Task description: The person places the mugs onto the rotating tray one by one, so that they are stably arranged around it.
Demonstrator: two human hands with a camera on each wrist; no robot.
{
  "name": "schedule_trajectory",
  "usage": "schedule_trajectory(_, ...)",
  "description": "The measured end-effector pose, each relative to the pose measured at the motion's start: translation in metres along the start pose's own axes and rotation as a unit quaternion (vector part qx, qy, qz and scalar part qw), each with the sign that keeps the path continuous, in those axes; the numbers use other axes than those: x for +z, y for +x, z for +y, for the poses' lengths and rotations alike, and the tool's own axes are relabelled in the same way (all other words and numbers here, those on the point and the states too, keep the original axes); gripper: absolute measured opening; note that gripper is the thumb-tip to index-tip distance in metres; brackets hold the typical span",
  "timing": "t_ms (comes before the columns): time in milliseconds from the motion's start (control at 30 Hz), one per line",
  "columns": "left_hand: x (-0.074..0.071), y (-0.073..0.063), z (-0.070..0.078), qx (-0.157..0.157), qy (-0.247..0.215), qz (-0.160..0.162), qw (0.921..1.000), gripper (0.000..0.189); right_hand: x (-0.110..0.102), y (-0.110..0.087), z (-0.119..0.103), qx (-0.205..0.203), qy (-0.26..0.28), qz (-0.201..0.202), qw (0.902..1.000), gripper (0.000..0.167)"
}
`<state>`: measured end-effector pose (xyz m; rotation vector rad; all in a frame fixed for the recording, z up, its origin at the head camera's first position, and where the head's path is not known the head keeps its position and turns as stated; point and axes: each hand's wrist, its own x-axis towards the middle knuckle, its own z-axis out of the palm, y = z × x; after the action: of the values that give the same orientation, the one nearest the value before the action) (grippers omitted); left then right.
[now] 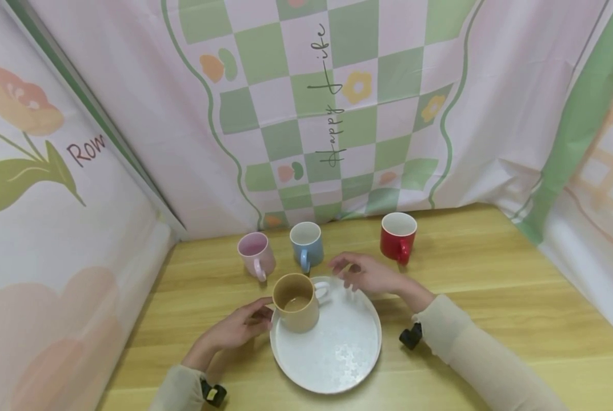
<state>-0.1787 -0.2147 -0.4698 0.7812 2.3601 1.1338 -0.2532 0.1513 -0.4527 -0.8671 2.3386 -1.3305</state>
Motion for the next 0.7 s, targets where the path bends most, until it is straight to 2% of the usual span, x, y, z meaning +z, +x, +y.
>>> schedule_trajectory(267,0.001,0.001,-0.002,-0.007,0.004,0.004,1.0000,0.053,-0.011,-0.006,0.003,-0.010,0.028,0.017,0.9994,0.035)
schedule_trajectory(433,0.002,0.001,-0.005,-0.013,0.008,0.003,0.9999,0.055,-0.018,-0.012,0.000,0.003,0.059,0.038,0.9975,0.034)
schedule_trajectory(700,0.002,0.000,-0.006,-0.018,0.002,0.005,0.9998,0.054,-0.028,-0.019,0.000,0.011,0.062,0.067,0.9958,0.033)
